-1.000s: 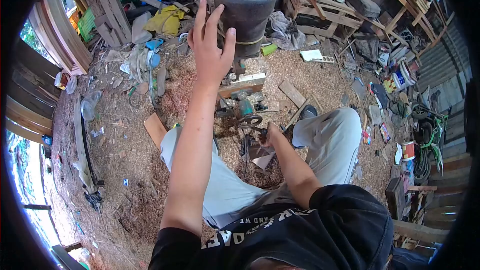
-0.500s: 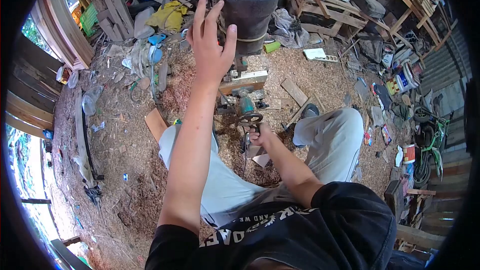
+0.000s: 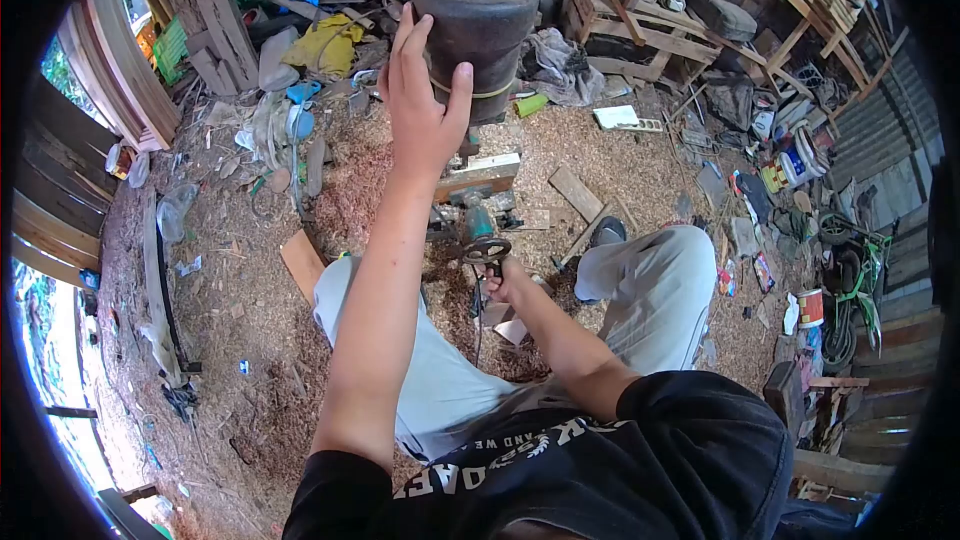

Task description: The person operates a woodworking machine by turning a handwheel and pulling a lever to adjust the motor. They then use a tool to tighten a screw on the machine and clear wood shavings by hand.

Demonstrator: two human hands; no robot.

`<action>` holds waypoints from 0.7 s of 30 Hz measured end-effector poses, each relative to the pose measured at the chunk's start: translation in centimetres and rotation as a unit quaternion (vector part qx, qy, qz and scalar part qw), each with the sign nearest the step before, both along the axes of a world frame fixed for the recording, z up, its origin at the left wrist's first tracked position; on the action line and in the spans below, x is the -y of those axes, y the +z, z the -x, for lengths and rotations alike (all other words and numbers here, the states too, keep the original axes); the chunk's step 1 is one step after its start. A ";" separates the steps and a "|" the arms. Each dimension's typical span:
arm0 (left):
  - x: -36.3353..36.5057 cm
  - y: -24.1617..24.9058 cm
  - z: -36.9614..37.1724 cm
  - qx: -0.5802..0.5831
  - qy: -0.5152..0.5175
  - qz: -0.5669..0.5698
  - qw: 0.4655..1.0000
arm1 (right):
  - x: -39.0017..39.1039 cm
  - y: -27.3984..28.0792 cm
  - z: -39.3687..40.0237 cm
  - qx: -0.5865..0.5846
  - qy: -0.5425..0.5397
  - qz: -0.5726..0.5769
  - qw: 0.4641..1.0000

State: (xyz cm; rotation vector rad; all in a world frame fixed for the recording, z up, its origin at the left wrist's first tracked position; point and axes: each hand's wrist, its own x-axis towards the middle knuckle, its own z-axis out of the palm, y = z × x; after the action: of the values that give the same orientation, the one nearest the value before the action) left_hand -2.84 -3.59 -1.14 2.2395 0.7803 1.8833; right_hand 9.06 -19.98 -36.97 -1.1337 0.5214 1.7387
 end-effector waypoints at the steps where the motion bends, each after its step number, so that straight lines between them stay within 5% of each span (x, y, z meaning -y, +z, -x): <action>1: 0.1 0.0 0.1 -0.003 0.000 0.001 1.000 | -0.3 0.2 -0.4 -0.001 -0.010 0.013 1.000; 9: -0.4 0.2 0.3 0.000 0.004 -0.010 1.000 | 0.0 -0.1 0.6 0.062 -0.010 -0.018 0.998; 13: -0.6 -0.3 0.3 -0.008 0.008 -0.020 1.000 | 0.1 -2.2 -0.7 0.013 0.095 -0.077 0.992; 15: -0.3 -0.2 0.5 -0.015 0.009 -0.019 1.000 | 0.3 -1.6 -1.4 0.044 0.110 -0.074 0.990; 17: 0.2 -0.2 0.4 -0.009 0.002 -0.003 1.000 | 0.5 -0.5 -2.8 0.233 0.146 0.054 0.960; 21: 0.1 -0.2 -0.1 -0.002 -0.012 -0.011 1.000 | -2.9 -17.9 -14.6 0.284 0.073 0.109 0.950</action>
State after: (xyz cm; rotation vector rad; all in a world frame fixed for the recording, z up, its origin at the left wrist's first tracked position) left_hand -2.77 -3.74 -1.39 2.2562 0.7338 1.8853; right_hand 23.70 -17.04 -54.89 -1.7885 0.2763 1.3987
